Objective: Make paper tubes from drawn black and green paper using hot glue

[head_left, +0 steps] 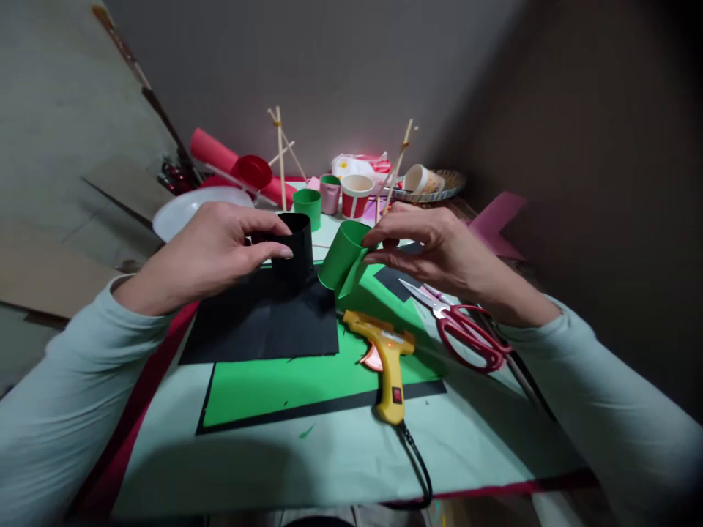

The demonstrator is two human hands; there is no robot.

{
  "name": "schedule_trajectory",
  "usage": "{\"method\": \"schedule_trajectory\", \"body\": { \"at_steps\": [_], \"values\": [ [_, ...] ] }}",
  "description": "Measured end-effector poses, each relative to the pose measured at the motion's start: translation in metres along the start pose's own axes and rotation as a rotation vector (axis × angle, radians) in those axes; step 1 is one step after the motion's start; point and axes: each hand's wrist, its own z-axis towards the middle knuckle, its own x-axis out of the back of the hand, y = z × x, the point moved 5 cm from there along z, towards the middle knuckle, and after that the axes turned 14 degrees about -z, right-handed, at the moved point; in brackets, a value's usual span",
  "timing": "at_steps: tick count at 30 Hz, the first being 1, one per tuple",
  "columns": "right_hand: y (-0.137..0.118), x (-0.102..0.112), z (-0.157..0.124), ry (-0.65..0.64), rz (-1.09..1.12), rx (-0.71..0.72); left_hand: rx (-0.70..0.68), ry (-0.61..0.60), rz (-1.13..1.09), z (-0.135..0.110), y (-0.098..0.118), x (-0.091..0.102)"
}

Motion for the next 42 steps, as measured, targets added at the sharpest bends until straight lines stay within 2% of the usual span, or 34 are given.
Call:
{"method": "schedule_trajectory", "body": {
  "at_steps": [5,9,12,16,19,28,32,36,39,42],
  "values": [
    [-0.041,-0.034,0.005,-0.051,-0.061,0.185,-0.018,0.010,0.068,-0.047,-0.007,0.002],
    [-0.062,-0.054,0.004,-0.109,-0.126,0.289,-0.074,-0.030,0.066,-0.067,-0.012,-0.003],
    [-0.069,-0.063,0.002,-0.138,-0.164,0.299,-0.092,-0.048,0.048,-0.074,-0.017,-0.009],
    [-0.072,-0.070,-0.002,-0.163,-0.232,0.269,-0.076,-0.060,0.051,-0.080,-0.022,-0.013],
    [-0.074,-0.073,-0.005,-0.162,-0.265,0.270,-0.088,-0.013,0.073,-0.084,-0.018,-0.011],
    [-0.074,-0.073,-0.010,-0.040,-0.271,0.304,-0.398,0.215,0.250,-0.095,0.003,-0.002],
    [-0.069,-0.071,-0.012,-0.009,-0.227,0.289,-0.413,0.282,0.263,-0.095,0.002,-0.004],
    [-0.061,-0.051,-0.012,0.173,0.020,0.184,-0.352,0.400,0.178,-0.095,0.002,0.002],
    [-0.053,-0.037,-0.015,0.257,0.299,-0.053,-0.314,0.493,0.111,-0.099,0.002,0.007],
    [-0.048,-0.034,-0.021,0.291,0.623,-0.305,-0.268,0.504,0.010,-0.104,0.002,0.002]
  ]
}}
